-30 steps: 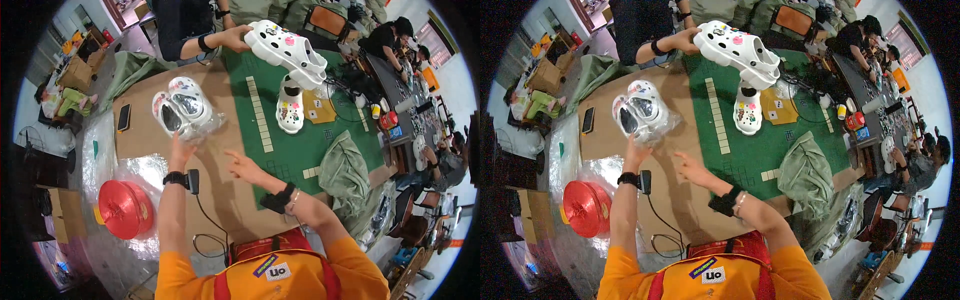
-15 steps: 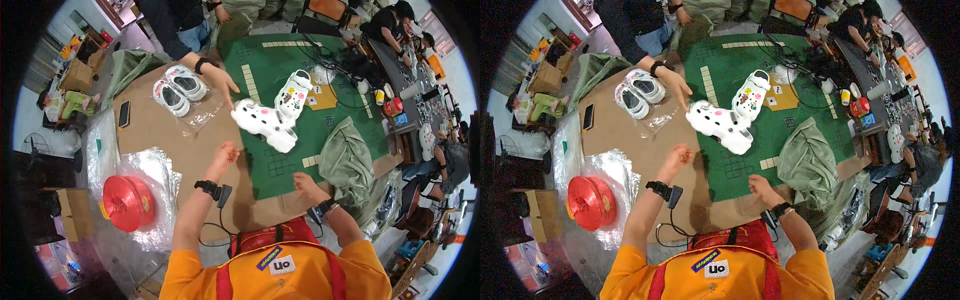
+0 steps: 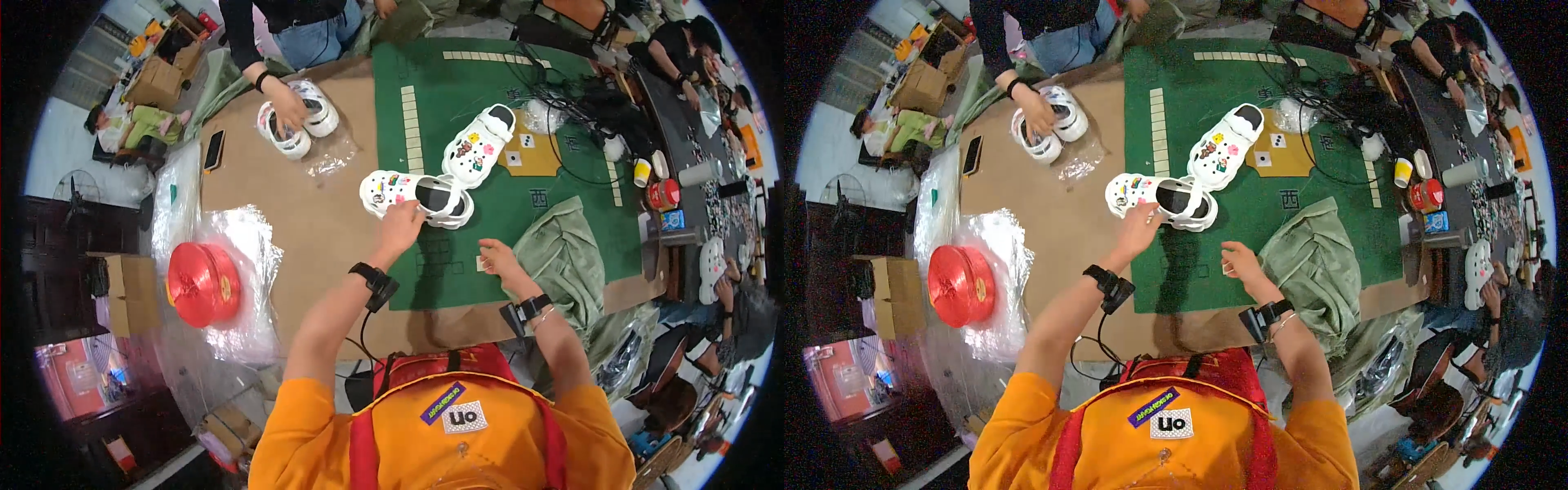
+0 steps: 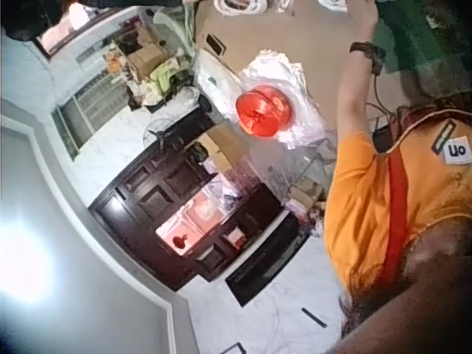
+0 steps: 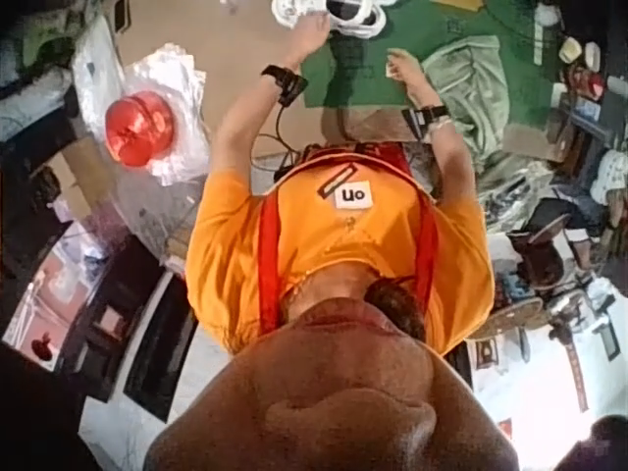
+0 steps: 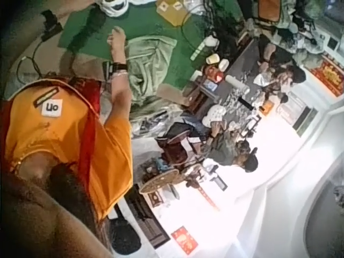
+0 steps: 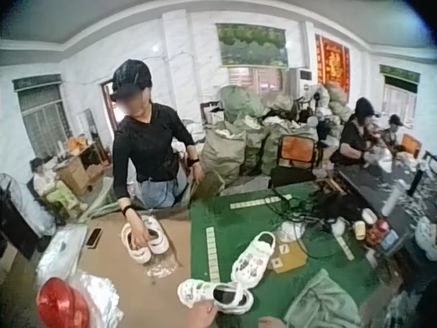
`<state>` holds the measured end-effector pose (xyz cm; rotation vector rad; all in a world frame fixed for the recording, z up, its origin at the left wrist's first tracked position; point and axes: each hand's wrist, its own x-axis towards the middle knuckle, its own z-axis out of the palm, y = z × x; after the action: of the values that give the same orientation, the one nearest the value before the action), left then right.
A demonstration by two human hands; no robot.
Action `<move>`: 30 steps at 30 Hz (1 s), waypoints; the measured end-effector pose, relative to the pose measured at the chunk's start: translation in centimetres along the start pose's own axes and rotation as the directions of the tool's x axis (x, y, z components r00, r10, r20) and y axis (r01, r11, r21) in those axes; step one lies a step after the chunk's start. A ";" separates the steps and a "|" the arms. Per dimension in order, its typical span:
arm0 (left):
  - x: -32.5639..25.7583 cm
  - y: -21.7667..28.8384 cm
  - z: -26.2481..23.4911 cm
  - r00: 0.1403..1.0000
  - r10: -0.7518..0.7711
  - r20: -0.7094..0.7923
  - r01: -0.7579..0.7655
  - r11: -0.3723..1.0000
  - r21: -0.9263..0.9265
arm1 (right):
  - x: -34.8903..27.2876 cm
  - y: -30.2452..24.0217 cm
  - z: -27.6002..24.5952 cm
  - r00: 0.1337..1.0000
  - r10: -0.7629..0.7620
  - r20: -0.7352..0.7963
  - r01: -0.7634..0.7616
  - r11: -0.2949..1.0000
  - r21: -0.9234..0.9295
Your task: Packing several pairs of foam clog-style shoes into plastic bags and placing them into a large storage sack.
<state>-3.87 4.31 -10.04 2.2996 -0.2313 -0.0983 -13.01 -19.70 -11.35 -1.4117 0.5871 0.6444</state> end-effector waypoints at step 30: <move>-5.8 4.8 3.5 0.995 0.081 0.063 -0.102 0.867 0.488 | 9.7 -10.3 -2.0 0.971 -0.203 -0.130 0.184 0.972 -0.144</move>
<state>-10.75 -0.19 -8.88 2.7912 -0.4276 -0.0391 1.20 -21.60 -11.23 -1.6264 0.5188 0.4338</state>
